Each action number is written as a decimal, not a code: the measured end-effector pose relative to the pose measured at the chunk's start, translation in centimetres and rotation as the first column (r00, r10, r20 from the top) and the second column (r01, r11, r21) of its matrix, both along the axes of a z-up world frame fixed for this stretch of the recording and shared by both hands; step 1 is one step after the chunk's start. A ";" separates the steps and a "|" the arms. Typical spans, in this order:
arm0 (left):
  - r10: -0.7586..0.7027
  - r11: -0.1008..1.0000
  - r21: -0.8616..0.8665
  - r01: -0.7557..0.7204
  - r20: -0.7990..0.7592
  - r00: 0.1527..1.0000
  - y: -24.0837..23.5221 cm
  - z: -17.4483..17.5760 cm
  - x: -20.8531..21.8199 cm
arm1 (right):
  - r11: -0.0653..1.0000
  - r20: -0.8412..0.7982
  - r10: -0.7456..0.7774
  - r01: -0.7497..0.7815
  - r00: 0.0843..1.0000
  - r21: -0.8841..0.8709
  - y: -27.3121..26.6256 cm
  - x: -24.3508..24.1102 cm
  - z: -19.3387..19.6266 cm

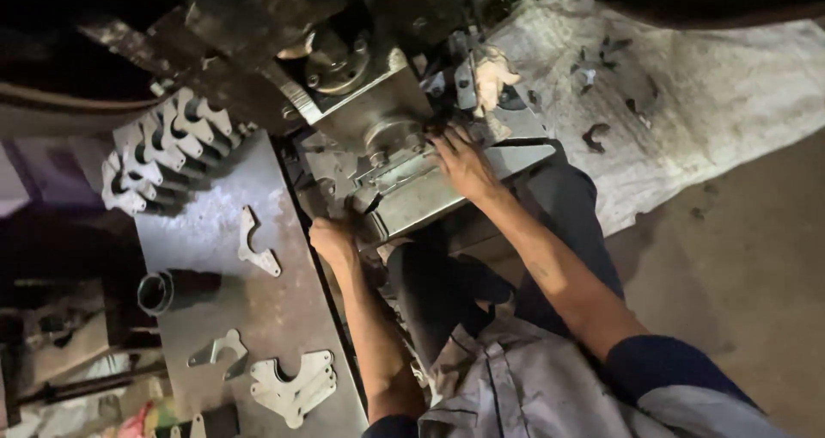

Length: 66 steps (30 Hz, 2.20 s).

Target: Operating a manual stamping press to form or punch metal components and inspecting the results.

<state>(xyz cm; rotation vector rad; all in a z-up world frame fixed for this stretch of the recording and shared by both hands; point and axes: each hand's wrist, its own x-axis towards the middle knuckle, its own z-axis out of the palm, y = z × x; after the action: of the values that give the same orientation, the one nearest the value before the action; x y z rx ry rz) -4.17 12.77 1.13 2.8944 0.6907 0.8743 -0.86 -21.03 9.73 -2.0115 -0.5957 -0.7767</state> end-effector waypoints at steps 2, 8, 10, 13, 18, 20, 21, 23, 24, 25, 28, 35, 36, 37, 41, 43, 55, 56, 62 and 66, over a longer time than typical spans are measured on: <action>0.004 0.997 -0.078 -0.012 -0.096 0.995 -0.3 0.6 -0.4 | 0.949 -0.052 -0.155 0.134 0.987 -0.287 0.2 1.6 -3.6; -0.116 0.987 0.102 0.123 -0.078 0.990 0.7 -5.1 -0.6 | 0.933 -0.589 -0.069 -0.157 0.805 -0.323 -4.5 1.5 1.0; 0.003 0.995 -0.098 -0.005 -0.024 1.000 0.1 -6.0 0.1 | 0.998 -0.574 0.059 -0.037 0.817 0.050 -6.9 0.5 1.2; -0.060 0.859 -0.478 0.184 0.262 0.963 -1.3 -4.6 -0.3 | 0.793 -0.535 0.171 0.207 0.827 0.573 -10.3 0.5 -0.7; -0.019 1.000 0.000 0.020 0.122 0.992 -2.1 -2.3 1.4 | 0.540 -0.518 0.267 0.319 0.813 0.779 -8.5 -0.5 -3.5; -0.032 0.995 0.095 0.022 0.111 0.993 0.9 -8.8 0.9 | 0.703 -0.588 0.386 0.185 0.711 0.686 -5.6 -2.5 -3.1; -0.025 0.996 0.093 0.015 0.107 0.994 0.6 -6.4 0.0 | 0.706 -0.591 0.390 0.183 0.706 0.684 -3.5 -3.2 -3.9; -0.135 0.921 -0.350 0.170 0.122 0.983 -0.1 -0.9 -0.7 | 0.737 -0.646 0.570 0.031 0.508 0.675 0.3 -4.2 -5.2; -0.137 0.921 -0.349 0.175 0.131 0.982 -0.5 0.0 -1.3 | 0.737 -0.641 0.569 0.026 0.515 0.675 2.2 -4.6 -6.5; -0.161 0.723 -0.643 0.253 0.199 0.967 -1.0 0.7 -2.4 | 0.741 -0.663 0.633 -0.068 0.400 0.668 4.0 -5.3 -8.1; -0.141 0.580 -0.782 0.229 0.180 0.973 -2.2 2.0 -3.8 | 0.742 -0.690 0.667 -0.163 0.281 0.651 8.6 -6.6 -10.2; -0.121 0.901 -0.409 0.141 0.076 0.990 -6.4 5.7 -4.0 | 0.873 -0.703 0.448 -0.101 0.553 0.477 11.6 -7.9 -13.0; -0.114 0.900 -0.415 0.135 0.075 0.991 -6.1 4.8 -4.0 | 0.875 -0.706 0.447 -0.107 0.549 0.471 11.7 -7.9 -13.4; -0.110 0.905 -0.408 0.124 0.058 0.992 -5.9 4.0 -3.4 | 0.846 -0.724 0.478 -0.040 0.497 0.532 11.6 -7.4 -13.8; -0.073 0.944 -0.316 0.093 0.077 0.994 -4.5 2.8 -2.1 | 0.761 -0.693 0.595 -0.007 0.407 0.649 13.4 -7.4 -15.3; -0.102 0.932 -0.341 0.125 0.083 0.991 -2.4 -0.2 -1.4 | 0.719 -0.664 0.653 -0.021 0.366 0.695 13.9 -8.4 -13.7; -0.122 0.970 -0.203 0.136 0.078 0.989 -0.4 -4.7 -0.2 | 0.967 -0.772 0.252 -0.131 0.583 0.217 14.9 -8.2 -7.9; -0.041 0.974 -0.220 0.056 0.074 0.996 -0.3 -6.2 0.1 | 0.983 -0.786 0.180 -0.131 0.591 0.128 15.1 -7.9 -7.8; -0.098 0.848 -0.504 0.163 0.153 0.983 -3.3 5.9 -3.6 | 0.961 -0.766 0.270 -0.118 0.583 0.249 14.0 -8.9 -5.7; -0.239 0.689 -0.533 0.491 0.474 0.848 -5.0 7.8 -6.4 | 0.841 -0.706 0.519 -0.140 0.481 0.523 12.1 -9.6 -9.2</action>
<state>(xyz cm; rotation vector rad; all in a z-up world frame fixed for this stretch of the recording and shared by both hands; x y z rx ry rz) -10.55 7.80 8.90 2.0566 0.2558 0.8689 -10.44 -8.97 0.52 -1.5300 -0.2033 0.3474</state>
